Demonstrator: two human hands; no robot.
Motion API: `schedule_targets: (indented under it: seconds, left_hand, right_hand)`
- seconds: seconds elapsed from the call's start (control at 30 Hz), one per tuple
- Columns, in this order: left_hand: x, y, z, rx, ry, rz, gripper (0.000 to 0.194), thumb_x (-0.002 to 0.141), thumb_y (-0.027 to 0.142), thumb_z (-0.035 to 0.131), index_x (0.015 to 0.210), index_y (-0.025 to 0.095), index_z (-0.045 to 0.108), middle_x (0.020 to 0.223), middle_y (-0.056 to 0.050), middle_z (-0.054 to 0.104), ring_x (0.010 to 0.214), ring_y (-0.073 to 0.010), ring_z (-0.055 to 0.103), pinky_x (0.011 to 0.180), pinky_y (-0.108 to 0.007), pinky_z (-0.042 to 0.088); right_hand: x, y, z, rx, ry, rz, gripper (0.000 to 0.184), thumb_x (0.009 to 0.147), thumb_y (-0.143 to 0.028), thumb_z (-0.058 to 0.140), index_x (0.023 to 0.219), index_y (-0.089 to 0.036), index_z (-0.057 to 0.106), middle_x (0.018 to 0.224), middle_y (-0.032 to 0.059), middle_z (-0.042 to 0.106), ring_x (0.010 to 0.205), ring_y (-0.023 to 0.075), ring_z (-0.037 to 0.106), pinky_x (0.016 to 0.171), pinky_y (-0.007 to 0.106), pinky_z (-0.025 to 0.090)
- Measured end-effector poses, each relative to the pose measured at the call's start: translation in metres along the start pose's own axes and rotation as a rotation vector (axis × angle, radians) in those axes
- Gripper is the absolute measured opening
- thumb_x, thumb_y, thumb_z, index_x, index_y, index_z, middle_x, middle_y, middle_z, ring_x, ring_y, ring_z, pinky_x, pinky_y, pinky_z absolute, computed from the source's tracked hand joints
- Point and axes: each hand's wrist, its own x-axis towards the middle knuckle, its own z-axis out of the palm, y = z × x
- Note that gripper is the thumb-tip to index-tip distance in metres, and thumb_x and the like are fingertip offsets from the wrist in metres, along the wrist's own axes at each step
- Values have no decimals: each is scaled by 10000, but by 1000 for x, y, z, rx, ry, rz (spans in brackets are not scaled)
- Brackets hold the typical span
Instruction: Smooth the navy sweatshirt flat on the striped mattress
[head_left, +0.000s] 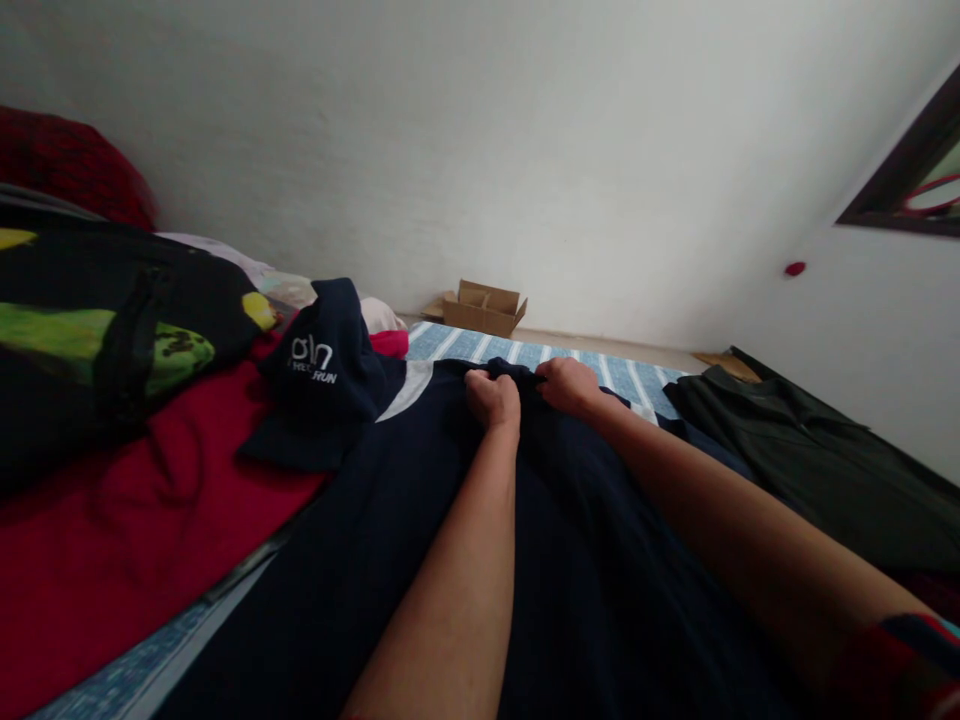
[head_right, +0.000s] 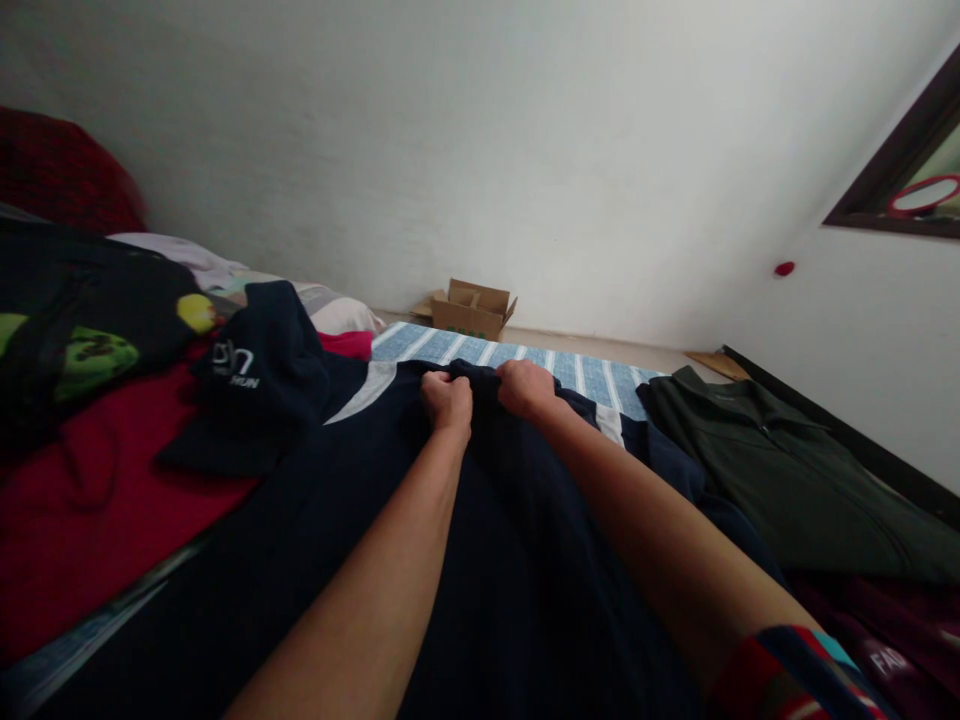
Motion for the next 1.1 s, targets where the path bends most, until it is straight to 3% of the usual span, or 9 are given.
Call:
schedule_targets:
  seconds: [0.13, 0.3, 0.53, 0.73, 0.87, 1.0, 1.1]
  left_hand:
    - [-3, 5, 0, 104, 21, 344, 361, 586, -81, 488, 769, 228, 521, 1013, -41, 604, 1245, -223, 425, 1060, -347, 303]
    - [1, 0, 3, 282, -220, 445, 348, 590, -90, 464, 748, 207, 554, 1143, -67, 584, 1278, -233, 386, 1113, -345, 233]
    - [-5, -11, 2, 640, -344, 649, 377, 652, -46, 473, 926, 192, 575, 1402, -90, 405, 1369, -256, 234, 1140, -381, 157]
    - [-6, -16, -2, 950, -476, 455, 275, 653, -29, 519, 793, 207, 539, 1433, -94, 380, 1377, -271, 212, 1126, -459, 82]
    - [-5, -18, -2, 1063, -507, 430, 248, 654, 4, 558, 798, 204, 530, 1480, -104, 302, 1392, -274, 164, 1117, -463, 41]
    - [-4, -18, -2, 1122, -498, 453, 270, 657, 54, 588, 862, 224, 550, 1474, -86, 320, 1385, -265, 186, 1112, -458, 55]
    - [-5, -17, -2, 1327, -490, 550, 288, 719, 113, 565, 982, 231, 555, 1478, -104, 308, 1375, -271, 215, 1095, -471, 133]
  right_hand:
    - [2, 8, 0, 0, 14, -39, 220, 826, -330, 540, 972, -244, 681, 986, 58, 686, 939, 215, 616, 709, 245, 436]
    - [9, 15, 2, -5, 49, -29, 352, 869, -482, 468, 920, -215, 690, 939, 83, 686, 894, 222, 623, 681, 257, 433]
    - [23, 17, 14, -21, 83, 23, 350, 889, -458, 456, 998, -194, 660, 998, 107, 663, 945, 223, 602, 753, 282, 437]
    - [17, 22, 28, -36, 96, 12, 267, 884, -287, 487, 1111, -179, 578, 1170, 109, 569, 1141, 228, 478, 873, 288, 417]
    - [4, 27, 26, -56, 115, -3, 346, 877, -216, 465, 1221, -181, 485, 1301, 108, 458, 1251, 217, 359, 953, 288, 380]
    - [-16, 54, 10, -89, 37, 31, 319, 861, -280, 505, 1170, -212, 546, 1248, 81, 529, 1195, 215, 443, 930, 286, 399]
    - [-38, 91, -5, -130, -47, 169, 252, 846, -321, 525, 1035, -199, 638, 1145, 108, 609, 1081, 248, 552, 844, 315, 448]
